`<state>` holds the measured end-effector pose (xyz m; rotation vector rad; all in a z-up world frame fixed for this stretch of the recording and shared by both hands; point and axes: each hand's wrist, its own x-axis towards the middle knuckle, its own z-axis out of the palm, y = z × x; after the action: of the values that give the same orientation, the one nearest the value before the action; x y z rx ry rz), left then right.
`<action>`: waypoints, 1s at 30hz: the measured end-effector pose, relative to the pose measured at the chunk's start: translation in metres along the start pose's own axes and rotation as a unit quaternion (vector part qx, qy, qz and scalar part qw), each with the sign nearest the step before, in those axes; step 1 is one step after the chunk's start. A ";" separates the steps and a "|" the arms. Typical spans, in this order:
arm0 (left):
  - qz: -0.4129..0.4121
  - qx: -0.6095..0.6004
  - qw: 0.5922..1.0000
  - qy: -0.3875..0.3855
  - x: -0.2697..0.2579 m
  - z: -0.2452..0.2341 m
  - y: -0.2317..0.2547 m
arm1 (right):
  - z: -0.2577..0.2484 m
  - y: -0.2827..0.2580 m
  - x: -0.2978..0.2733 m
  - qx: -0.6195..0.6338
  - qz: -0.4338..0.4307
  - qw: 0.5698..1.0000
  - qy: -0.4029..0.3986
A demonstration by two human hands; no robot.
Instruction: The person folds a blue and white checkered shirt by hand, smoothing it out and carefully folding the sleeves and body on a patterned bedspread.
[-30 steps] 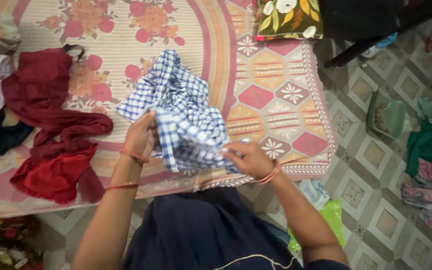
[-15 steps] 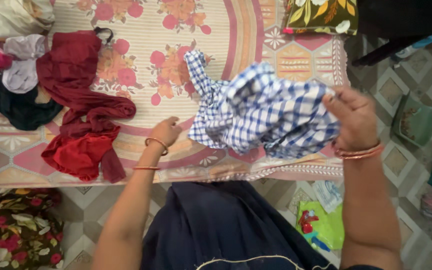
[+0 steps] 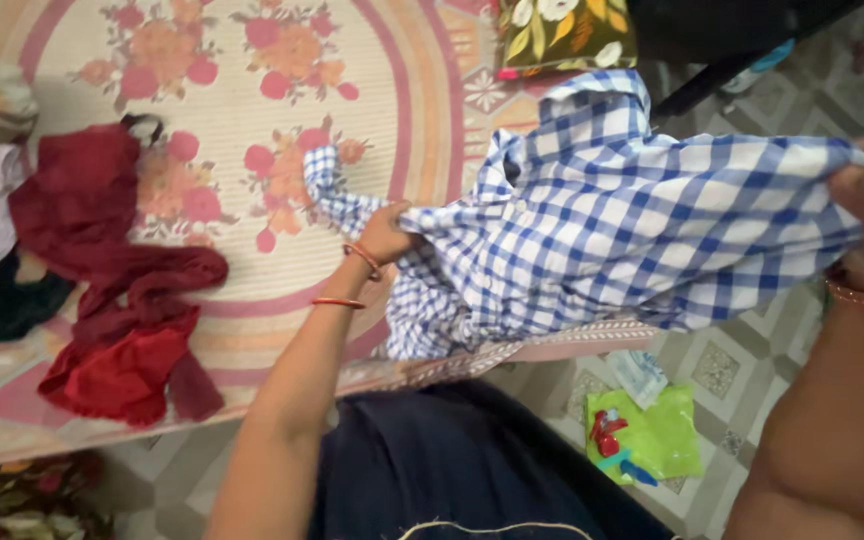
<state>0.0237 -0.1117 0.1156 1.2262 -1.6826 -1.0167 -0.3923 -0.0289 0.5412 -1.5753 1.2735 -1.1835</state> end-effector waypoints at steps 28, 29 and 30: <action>0.001 0.391 0.920 0.042 -0.062 0.035 -0.007 | -0.010 0.495 -0.086 -0.280 0.122 0.942 0.140; -0.012 0.427 0.903 -0.031 -0.075 0.044 -0.027 | -0.001 0.513 -0.095 -0.333 0.163 0.925 0.087; -0.119 0.394 0.908 -0.077 -0.092 0.055 -0.038 | 0.007 0.526 -0.106 -0.384 0.200 0.901 0.033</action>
<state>0.0048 -0.0228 0.0480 1.9410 -2.2082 -0.5641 -0.5284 -0.0294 0.0224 -1.6618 2.1552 -0.4776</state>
